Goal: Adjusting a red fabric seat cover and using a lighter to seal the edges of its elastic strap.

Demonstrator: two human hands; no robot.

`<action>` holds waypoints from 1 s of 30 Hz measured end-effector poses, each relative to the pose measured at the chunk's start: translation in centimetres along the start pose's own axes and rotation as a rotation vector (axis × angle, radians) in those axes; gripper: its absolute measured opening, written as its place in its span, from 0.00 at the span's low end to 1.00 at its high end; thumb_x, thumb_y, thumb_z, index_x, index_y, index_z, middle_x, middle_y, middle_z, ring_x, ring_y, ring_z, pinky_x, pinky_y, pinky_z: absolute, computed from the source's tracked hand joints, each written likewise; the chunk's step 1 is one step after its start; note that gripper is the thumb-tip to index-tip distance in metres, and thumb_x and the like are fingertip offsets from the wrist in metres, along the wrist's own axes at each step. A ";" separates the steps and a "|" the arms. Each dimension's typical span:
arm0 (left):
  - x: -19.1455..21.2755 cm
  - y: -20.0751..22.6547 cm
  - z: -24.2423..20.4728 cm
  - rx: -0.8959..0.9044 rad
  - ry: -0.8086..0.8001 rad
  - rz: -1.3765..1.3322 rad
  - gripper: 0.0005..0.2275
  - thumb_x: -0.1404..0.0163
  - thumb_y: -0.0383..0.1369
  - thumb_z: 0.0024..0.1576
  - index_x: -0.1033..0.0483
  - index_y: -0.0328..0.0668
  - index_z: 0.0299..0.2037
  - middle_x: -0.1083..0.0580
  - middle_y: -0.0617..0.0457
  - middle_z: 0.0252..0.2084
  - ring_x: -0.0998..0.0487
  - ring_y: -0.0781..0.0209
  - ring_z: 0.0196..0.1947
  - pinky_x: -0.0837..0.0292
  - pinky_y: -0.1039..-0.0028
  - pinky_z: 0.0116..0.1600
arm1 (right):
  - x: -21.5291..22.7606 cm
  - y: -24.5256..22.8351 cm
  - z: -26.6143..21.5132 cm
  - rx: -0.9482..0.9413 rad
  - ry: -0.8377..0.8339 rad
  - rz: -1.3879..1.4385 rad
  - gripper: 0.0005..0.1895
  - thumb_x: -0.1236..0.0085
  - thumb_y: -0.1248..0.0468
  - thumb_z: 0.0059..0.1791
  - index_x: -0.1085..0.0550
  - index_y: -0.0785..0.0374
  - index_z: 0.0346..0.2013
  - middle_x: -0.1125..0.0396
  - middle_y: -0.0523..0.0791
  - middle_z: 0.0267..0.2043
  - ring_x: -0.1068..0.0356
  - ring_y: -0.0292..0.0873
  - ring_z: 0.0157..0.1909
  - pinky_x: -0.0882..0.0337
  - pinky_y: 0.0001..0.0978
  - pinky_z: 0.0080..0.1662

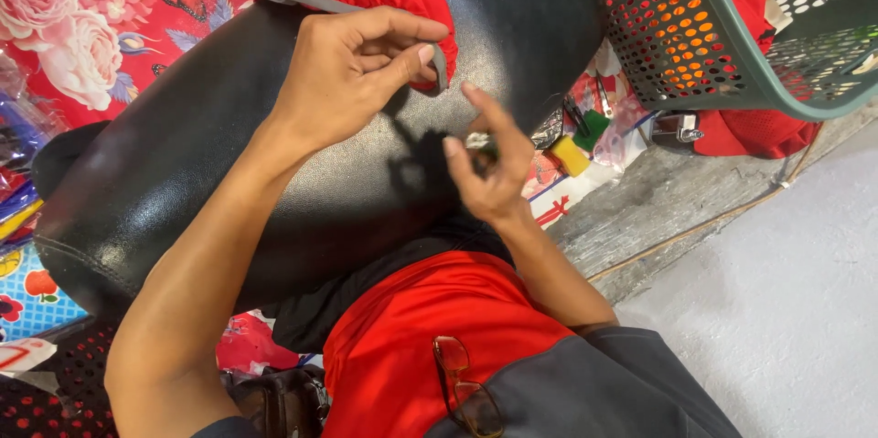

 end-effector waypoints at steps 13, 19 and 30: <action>0.5 0.3 0.1 0.125 0.002 -0.115 0.09 0.45 0.25 0.63 0.22 0.31 0.52 0.20 0.45 0.36 0.16 0.64 0.37 0.16 0.80 0.49 | -1.8 1.8 -0.1 0.174 -0.039 -0.059 0.39 0.36 0.62 0.54 0.46 0.67 0.74 0.36 0.43 0.27 0.38 0.35 0.26 0.33 0.26 0.35; 0.5 0.2 0.2 0.130 0.006 -0.140 0.09 0.46 0.24 0.63 0.23 0.30 0.52 0.19 0.43 0.36 0.15 0.61 0.38 0.15 0.78 0.49 | -1.7 0.8 0.8 0.113 0.014 0.084 0.33 0.32 0.62 0.53 0.37 0.64 0.69 0.36 0.41 0.28 0.39 0.32 0.24 0.34 0.21 0.30; 0.8 1.4 -0.1 0.037 0.009 -0.096 0.10 0.46 0.25 0.65 0.24 0.28 0.54 0.21 0.42 0.42 0.15 0.56 0.42 0.15 0.75 0.54 | -2.6 -0.3 4.5 0.044 0.190 0.142 0.06 0.41 0.65 0.55 0.24 0.64 0.45 0.28 0.50 0.44 0.27 0.42 0.44 0.31 0.28 0.39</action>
Point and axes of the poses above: each hand's wrist, its own z-axis towards the middle knuckle, its own x-axis out of the back of the hand, y = z × x, the point moved 1 cm from there along z, towards the middle knuckle
